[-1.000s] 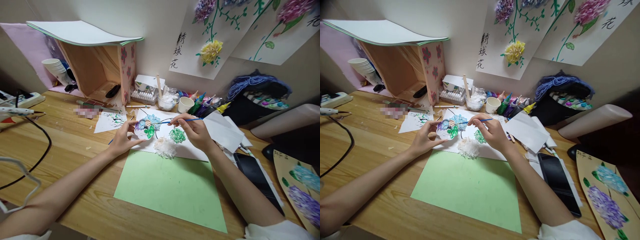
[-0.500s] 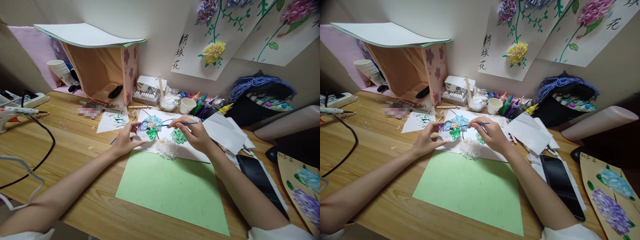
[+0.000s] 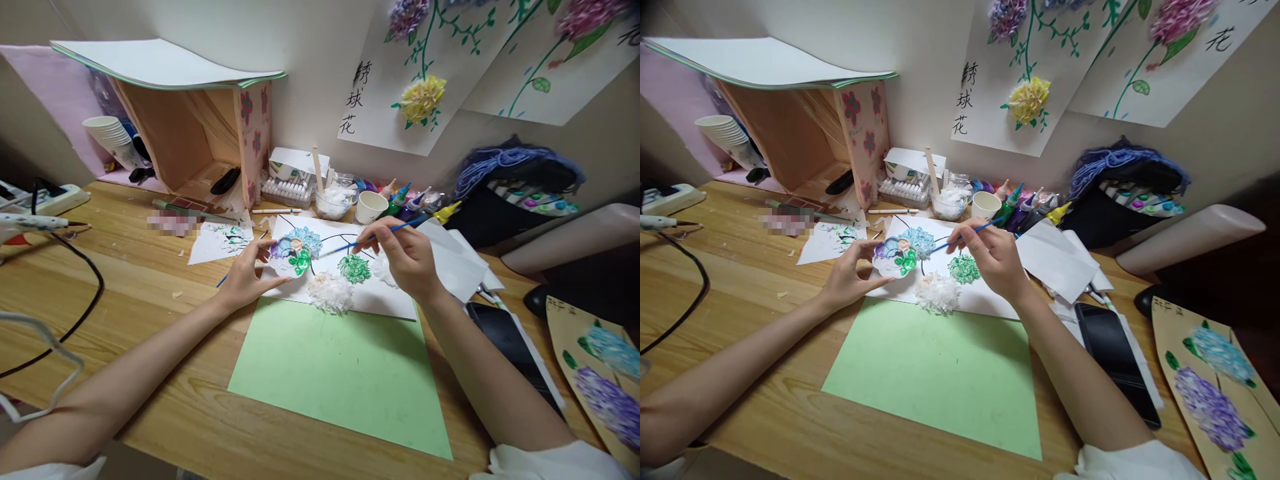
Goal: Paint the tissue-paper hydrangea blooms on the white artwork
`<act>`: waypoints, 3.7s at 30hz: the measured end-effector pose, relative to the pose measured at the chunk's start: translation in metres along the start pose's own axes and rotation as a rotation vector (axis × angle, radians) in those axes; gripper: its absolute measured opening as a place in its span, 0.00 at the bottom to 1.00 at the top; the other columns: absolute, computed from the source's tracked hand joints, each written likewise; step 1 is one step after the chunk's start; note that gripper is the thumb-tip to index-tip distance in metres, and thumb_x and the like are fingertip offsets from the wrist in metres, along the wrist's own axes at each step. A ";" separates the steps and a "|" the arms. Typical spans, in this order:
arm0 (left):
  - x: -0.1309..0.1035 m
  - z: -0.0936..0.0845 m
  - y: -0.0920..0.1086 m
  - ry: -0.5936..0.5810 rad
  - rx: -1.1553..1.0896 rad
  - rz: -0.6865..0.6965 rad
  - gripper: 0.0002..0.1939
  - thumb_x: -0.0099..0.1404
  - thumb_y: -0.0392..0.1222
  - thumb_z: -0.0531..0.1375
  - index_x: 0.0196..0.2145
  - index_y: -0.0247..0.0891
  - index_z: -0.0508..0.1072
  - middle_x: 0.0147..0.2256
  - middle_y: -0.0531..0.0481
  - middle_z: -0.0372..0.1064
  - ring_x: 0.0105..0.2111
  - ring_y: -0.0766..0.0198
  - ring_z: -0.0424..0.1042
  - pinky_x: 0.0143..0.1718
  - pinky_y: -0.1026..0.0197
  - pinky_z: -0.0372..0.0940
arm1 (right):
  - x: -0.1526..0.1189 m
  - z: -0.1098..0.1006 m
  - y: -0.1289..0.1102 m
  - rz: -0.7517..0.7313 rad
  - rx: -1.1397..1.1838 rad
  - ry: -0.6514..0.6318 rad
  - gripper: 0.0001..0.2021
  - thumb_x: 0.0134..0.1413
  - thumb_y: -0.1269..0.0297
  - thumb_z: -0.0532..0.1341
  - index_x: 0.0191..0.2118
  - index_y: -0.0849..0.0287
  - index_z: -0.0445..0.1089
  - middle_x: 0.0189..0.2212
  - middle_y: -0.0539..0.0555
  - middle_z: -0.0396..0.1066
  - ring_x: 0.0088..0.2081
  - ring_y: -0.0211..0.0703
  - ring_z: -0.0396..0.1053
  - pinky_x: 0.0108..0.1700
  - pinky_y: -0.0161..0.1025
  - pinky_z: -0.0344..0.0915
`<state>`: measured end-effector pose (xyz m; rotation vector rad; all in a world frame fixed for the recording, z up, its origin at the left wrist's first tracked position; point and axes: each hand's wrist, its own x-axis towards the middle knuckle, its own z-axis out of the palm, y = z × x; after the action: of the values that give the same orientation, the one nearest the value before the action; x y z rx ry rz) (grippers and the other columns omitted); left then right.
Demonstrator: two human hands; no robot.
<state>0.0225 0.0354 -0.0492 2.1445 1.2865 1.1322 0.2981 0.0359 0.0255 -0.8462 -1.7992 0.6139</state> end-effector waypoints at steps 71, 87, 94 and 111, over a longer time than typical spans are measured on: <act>0.002 0.002 -0.002 0.052 0.086 0.039 0.33 0.52 0.50 0.70 0.52 0.39 0.63 0.43 0.46 0.68 0.38 0.62 0.70 0.37 0.59 0.71 | -0.001 0.002 0.003 -0.025 -0.199 -0.286 0.19 0.66 0.56 0.49 0.29 0.58 0.69 0.25 0.50 0.72 0.27 0.36 0.70 0.34 0.36 0.64; 0.002 0.001 -0.003 0.056 0.094 0.036 0.33 0.52 0.52 0.69 0.51 0.39 0.64 0.42 0.46 0.68 0.38 0.61 0.70 0.37 0.59 0.71 | -0.002 0.004 0.001 -0.108 -0.265 -0.295 0.17 0.66 0.58 0.49 0.30 0.57 0.68 0.24 0.51 0.72 0.27 0.37 0.70 0.34 0.36 0.63; 0.002 0.001 -0.002 0.052 0.083 0.032 0.33 0.52 0.51 0.69 0.52 0.40 0.64 0.43 0.46 0.68 0.38 0.61 0.70 0.37 0.59 0.72 | -0.001 0.004 0.000 -0.101 -0.243 -0.304 0.18 0.66 0.57 0.48 0.30 0.57 0.68 0.25 0.50 0.72 0.27 0.38 0.70 0.34 0.36 0.64; 0.000 0.001 -0.003 0.017 0.090 0.104 0.34 0.52 0.50 0.70 0.53 0.40 0.62 0.46 0.44 0.68 0.40 0.60 0.71 0.41 0.56 0.70 | -0.004 0.015 0.003 -0.248 -0.250 -0.088 0.11 0.65 0.64 0.51 0.39 0.55 0.70 0.33 0.55 0.75 0.36 0.43 0.70 0.39 0.42 0.65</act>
<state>0.0216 0.0374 -0.0518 2.2959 1.2685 1.1555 0.2860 0.0339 0.0157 -0.7530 -2.0516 0.2733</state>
